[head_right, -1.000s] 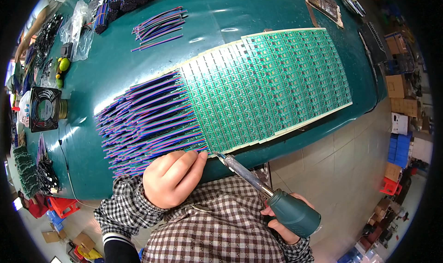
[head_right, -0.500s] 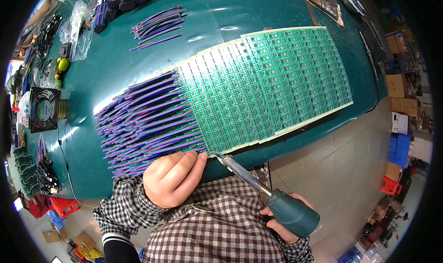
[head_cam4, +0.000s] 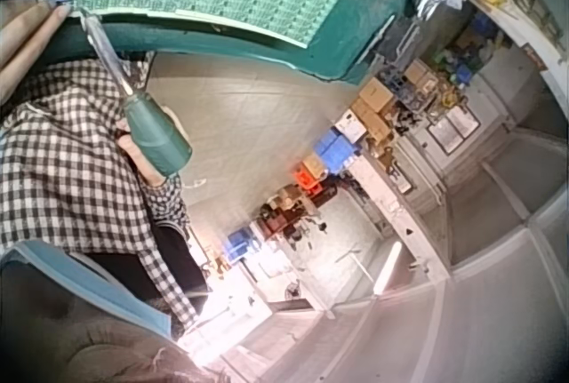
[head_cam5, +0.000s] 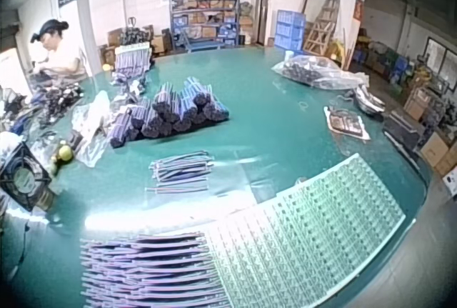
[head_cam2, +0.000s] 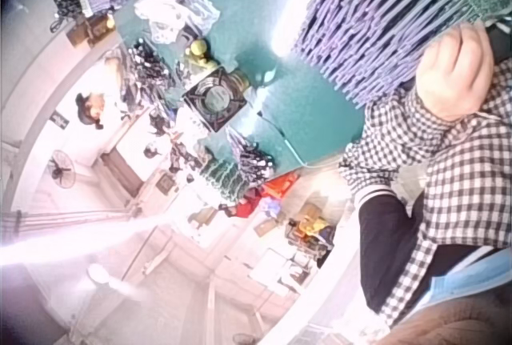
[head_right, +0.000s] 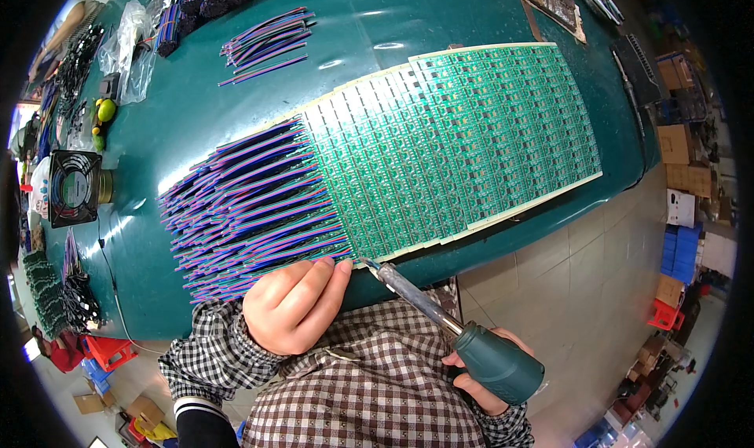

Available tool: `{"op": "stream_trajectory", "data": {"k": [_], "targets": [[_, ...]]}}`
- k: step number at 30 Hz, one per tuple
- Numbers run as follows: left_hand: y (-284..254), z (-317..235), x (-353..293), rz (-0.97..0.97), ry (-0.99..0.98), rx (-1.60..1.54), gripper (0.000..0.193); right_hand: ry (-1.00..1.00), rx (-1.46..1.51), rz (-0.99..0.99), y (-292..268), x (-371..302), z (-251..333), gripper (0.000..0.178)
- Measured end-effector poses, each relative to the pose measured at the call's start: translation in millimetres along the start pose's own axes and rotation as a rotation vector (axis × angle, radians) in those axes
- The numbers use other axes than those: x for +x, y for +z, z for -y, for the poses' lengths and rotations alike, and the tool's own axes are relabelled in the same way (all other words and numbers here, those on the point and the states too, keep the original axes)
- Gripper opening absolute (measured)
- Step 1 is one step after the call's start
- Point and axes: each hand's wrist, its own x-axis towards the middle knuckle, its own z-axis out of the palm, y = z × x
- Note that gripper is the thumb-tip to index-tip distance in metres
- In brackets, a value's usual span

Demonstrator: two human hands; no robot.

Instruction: The person solders wires onto a circuit board panel using a soldering tool, aligns additional wires onto the board by hand, and solders them to the connection points.

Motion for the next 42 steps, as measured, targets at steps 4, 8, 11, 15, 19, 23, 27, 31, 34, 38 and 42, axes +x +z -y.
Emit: {"op": "stream_trajectory", "data": {"k": [4,8,11,15,19,23,27,31,34,38,42], "targets": [[-3.0,0.1,1.8,0.037,0.012,0.028,0.034,-0.003,-0.009,0.002,0.0,0.2,0.4,0.059],[-4.7,0.1,3.7,0.069,0.020,0.058,0.026,-0.003,0.000,0.016,1.8,1.8,2.4,0.061],[-5.3,-0.5,4.1,0.078,0.011,0.051,0.025,-0.015,-0.031,0.017,0.9,1.6,1.1,0.060],[-4.2,-0.8,4.1,0.074,0.009,0.040,0.024,-0.024,-0.078,0.014,1.0,2.0,1.5,0.059],[-2.6,-1.0,4.0,0.044,0.000,0.002,0.038,-0.042,-0.055,-0.001,8.9,4.2,7.3,0.058],[-5.2,-0.3,4.1,0.082,0.000,0.030,0.025,-0.034,-0.024,0.002,3.3,1.1,2.8,0.061],[-4.4,-1.8,5.0,0.070,0.002,0.046,0.026,-0.029,-0.011,-0.004,-0.1,0.9,3.1,0.065],[-5.0,-1.4,5.0,0.082,0.006,0.049,0.027,-0.068,-0.101,0.026,5.7,3.7,7.7,0.071],[-6.6,-1.4,6.2,0.089,0.008,0.042,0.027,-0.086,-0.061,0.014,4.9,3.6,8.2,0.072],[-6.5,1.1,6.2,0.086,-0.007,-0.012,0.028,-0.073,-0.072,0.053,-5.3,-0.2,1.3,0.070],[-9.0,4.3,8.5,0.103,-0.008,-0.041,0.030,-0.045,0.022,0.044,-4.8,-3.2,-2.2,0.070]]}}
